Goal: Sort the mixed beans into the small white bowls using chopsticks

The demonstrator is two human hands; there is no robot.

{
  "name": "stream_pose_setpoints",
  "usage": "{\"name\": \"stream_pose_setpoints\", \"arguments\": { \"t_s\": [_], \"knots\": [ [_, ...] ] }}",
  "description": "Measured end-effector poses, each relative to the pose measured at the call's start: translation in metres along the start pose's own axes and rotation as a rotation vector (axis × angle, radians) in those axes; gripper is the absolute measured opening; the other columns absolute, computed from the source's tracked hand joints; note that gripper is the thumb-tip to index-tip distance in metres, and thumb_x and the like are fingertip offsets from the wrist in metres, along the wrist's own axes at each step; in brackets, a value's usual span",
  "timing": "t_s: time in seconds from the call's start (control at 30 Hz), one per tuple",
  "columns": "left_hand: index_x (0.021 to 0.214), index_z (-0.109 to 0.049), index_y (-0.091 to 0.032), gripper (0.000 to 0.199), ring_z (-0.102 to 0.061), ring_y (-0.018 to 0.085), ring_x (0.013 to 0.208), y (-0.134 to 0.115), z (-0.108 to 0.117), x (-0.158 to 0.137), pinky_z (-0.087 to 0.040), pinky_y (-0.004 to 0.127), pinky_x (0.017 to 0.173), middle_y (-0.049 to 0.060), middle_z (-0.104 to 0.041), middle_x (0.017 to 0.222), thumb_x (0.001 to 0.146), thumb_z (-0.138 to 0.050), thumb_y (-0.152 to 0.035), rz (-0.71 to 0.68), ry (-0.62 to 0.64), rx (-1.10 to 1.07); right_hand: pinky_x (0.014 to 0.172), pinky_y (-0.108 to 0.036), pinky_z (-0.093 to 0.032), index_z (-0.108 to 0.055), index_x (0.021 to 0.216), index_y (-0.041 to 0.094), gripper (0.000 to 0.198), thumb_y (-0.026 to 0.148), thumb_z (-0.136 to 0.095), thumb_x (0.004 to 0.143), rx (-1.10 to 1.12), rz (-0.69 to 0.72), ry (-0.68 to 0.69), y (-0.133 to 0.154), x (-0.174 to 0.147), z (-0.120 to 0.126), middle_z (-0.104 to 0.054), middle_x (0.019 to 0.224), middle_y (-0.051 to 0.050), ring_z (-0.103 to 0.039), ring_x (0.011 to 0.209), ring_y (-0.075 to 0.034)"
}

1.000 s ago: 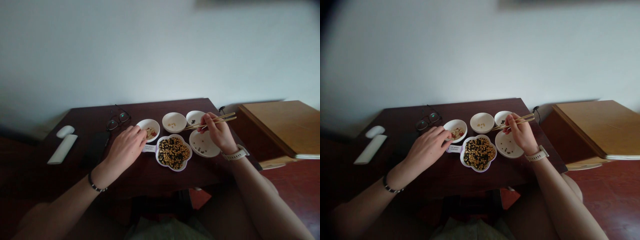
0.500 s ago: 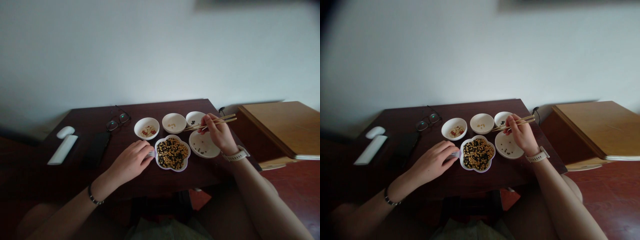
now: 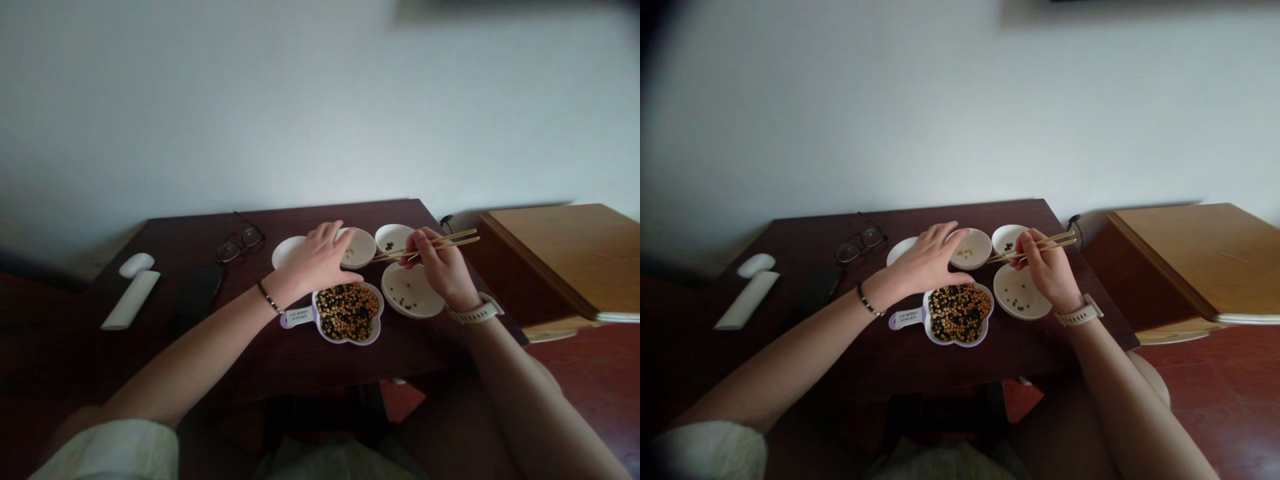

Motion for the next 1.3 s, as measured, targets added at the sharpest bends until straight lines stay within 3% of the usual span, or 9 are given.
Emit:
{"name": "stream_pose_setpoints", "arguments": {
  "t_s": [0.1, 0.23, 0.33, 0.6, 0.8, 1.0, 1.3],
  "knots": [
    [0.168, -0.036, -0.013, 0.110, -0.044, 0.048, 0.151, 0.008, -0.031, 0.027, -0.041, 0.058, 0.121, 0.029, -0.041, 0.169, 0.086, -0.080, -0.071, 0.049, 0.064, 0.006, 0.059, -0.029, -0.058, -0.064, 0.090, 0.022, 0.046, 0.062, -0.054, 0.111, -0.005, 0.003, 0.001, 0.000, 0.000, 0.000, -0.068, 0.077, -0.002, -0.071, 0.066, -0.016],
    [0.165, -0.040, -0.015, 0.109, -0.058, 0.046, 0.133, 0.025, -0.047, 0.042, -0.048, 0.056, 0.109, 0.026, -0.061, 0.148, 0.082, -0.082, -0.071, 0.105, 0.098, -0.075, 0.060, -0.029, -0.057, -0.063, 0.090, 0.023, 0.046, 0.062, -0.053, 0.111, -0.029, 0.012, 0.010, 0.002, 0.000, 0.000, -0.068, 0.077, -0.002, -0.072, 0.067, -0.017],
    [0.164, -0.040, -0.017, 0.110, -0.059, 0.045, 0.132, 0.036, -0.040, 0.045, -0.050, 0.055, 0.106, 0.025, -0.062, 0.146, 0.079, -0.084, -0.070, 0.122, 0.081, -0.147, 0.062, -0.030, -0.057, -0.063, 0.091, 0.023, 0.046, 0.063, -0.052, 0.111, -0.069, 0.022, -0.001, 0.006, -0.001, 0.001, -0.070, 0.077, -0.003, -0.072, 0.069, -0.018],
    [0.150, -0.053, -0.019, 0.079, -0.059, 0.040, 0.131, 0.060, -0.003, 0.044, -0.049, 0.053, 0.111, 0.020, -0.064, 0.143, 0.086, -0.081, -0.056, 0.196, -0.042, -0.232, 0.060, -0.031, -0.054, -0.060, 0.092, 0.024, 0.046, 0.063, -0.047, 0.113, -0.204, 0.065, 0.035, 0.021, 0.006, -0.014, -0.071, 0.073, -0.004, -0.072, 0.064, -0.019],
    [0.149, -0.052, -0.017, 0.085, -0.059, 0.042, 0.128, 0.056, -0.015, 0.042, -0.051, 0.055, 0.106, 0.021, -0.063, 0.139, 0.082, -0.085, -0.057, 0.190, -0.019, -0.197, 0.059, -0.031, -0.053, -0.057, 0.090, 0.024, 0.046, 0.062, -0.045, 0.114, -0.280, 0.080, 0.103, 0.019, 0.018, -0.032, -0.070, 0.077, -0.004, -0.073, 0.064, -0.019],
    [0.147, -0.053, -0.019, 0.085, -0.059, 0.042, 0.122, 0.057, -0.023, 0.046, -0.051, 0.056, 0.104, 0.019, -0.063, 0.131, 0.080, -0.085, -0.060, 0.186, -0.027, -0.178, 0.058, -0.030, -0.058, -0.058, 0.089, 0.025, 0.049, 0.067, -0.048, 0.110, -0.246, 0.045, 0.087, 0.006, 0.022, -0.031, -0.071, 0.078, -0.004, -0.075, 0.066, -0.020],
    [0.148, -0.051, -0.018, 0.086, -0.054, 0.043, 0.129, 0.061, -0.029, 0.045, -0.049, 0.057, 0.109, 0.020, -0.059, 0.138, 0.079, -0.086, -0.058, 0.196, -0.017, -0.170, 0.056, -0.029, -0.056, -0.058, 0.086, 0.024, 0.044, 0.060, -0.048, 0.112, -0.288, 0.017, 0.044, 0.004, 0.023, -0.028, -0.073, 0.073, -0.005, -0.077, 0.064, -0.021]
  ]
}}
Point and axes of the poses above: each hand's wrist, its own x-axis towards the middle knuckle, its own z-axis out of the back of the hand, y = z × x, the point moved 10 cm from there along x, towards the middle knuckle
